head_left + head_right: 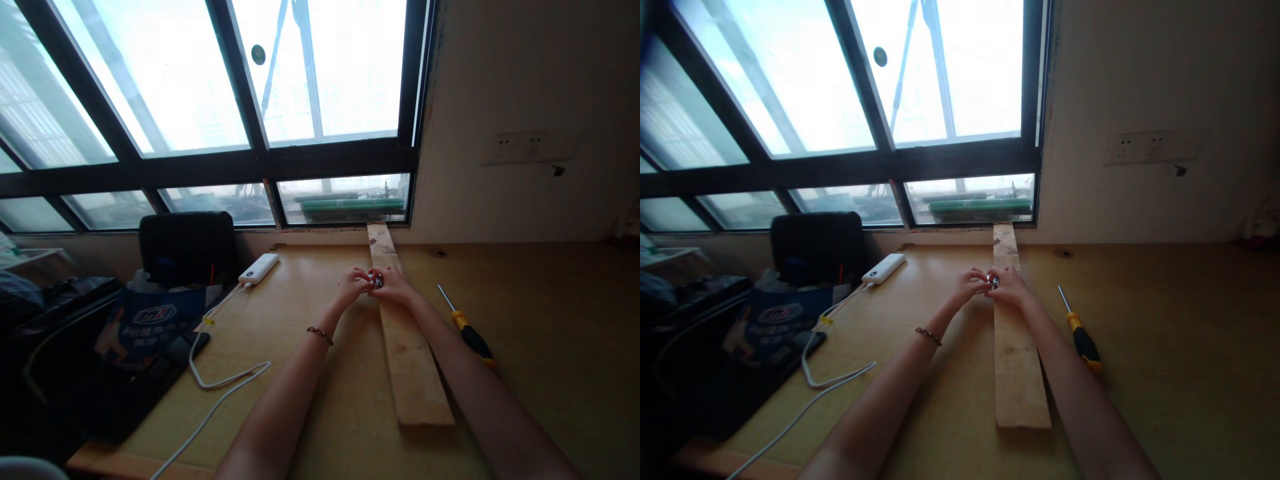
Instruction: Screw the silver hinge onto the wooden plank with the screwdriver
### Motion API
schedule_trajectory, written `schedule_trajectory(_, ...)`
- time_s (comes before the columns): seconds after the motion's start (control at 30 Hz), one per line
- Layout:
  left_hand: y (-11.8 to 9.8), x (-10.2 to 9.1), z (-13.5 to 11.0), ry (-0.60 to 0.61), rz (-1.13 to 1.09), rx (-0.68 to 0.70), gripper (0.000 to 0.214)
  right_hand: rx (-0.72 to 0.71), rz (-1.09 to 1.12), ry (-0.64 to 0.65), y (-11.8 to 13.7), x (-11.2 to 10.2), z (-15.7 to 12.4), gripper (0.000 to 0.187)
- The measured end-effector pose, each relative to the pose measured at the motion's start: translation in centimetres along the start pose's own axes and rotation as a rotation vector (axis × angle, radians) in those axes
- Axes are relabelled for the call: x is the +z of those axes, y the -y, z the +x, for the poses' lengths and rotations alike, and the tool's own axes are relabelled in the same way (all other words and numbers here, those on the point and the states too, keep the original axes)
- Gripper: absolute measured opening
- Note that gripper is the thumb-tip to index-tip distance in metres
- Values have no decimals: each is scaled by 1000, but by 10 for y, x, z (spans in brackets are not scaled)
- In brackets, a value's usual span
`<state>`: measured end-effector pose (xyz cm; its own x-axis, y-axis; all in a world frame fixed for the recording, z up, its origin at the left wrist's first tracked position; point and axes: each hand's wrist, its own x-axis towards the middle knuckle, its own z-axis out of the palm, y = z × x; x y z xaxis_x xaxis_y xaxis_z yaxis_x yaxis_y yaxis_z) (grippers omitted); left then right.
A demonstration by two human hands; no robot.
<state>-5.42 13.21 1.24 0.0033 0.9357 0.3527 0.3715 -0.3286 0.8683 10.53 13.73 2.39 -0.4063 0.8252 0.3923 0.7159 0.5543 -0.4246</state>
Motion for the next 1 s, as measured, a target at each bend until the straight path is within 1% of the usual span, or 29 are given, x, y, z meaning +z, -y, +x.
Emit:
schedule_trajectory(0.1, 1, 0, 0, -13, 76, 24, 11, -12, 4, -1, -1, 0, 0, 44)
schedule_trajectory(0.27, -2, -4, -2, 56, 99, 172, 11, -17, 16, 0, -2, 1, 0, 45)
schedule_trajectory(0.33, 0, -5, -1, 82, 72, 204, 11, -16, 19, 0, -3, 1, 0, 46)
schedule_trajectory(0.4, 4, -5, 1, 113, 24, 196, 12, -14, 17, 3, -3, 2, 0, 45)
schedule_trajectory(0.53, 13, -3, 4, 175, -84, 97, 16, -13, 6, -1, -2, 3, 1, 47)
schedule_trajectory(0.63, 18, -3, 5, 189, -126, 40, 17, -3, -1, 0, -1, 2, 1, 49)
schedule_trajectory(0.7, 20, -2, 6, 190, -137, 26, 18, 1, -2, 7, 0, 2, 1, 49)
schedule_trajectory(0.83, 23, -1, 6, 168, -111, 46, 16, 5, -4, 5, 0, 0, 0, 48)
schedule_trajectory(1.0, 16, 0, 4, 137, -57, 115, 13, -2, 6, 16, 1, 0, 0, 46)
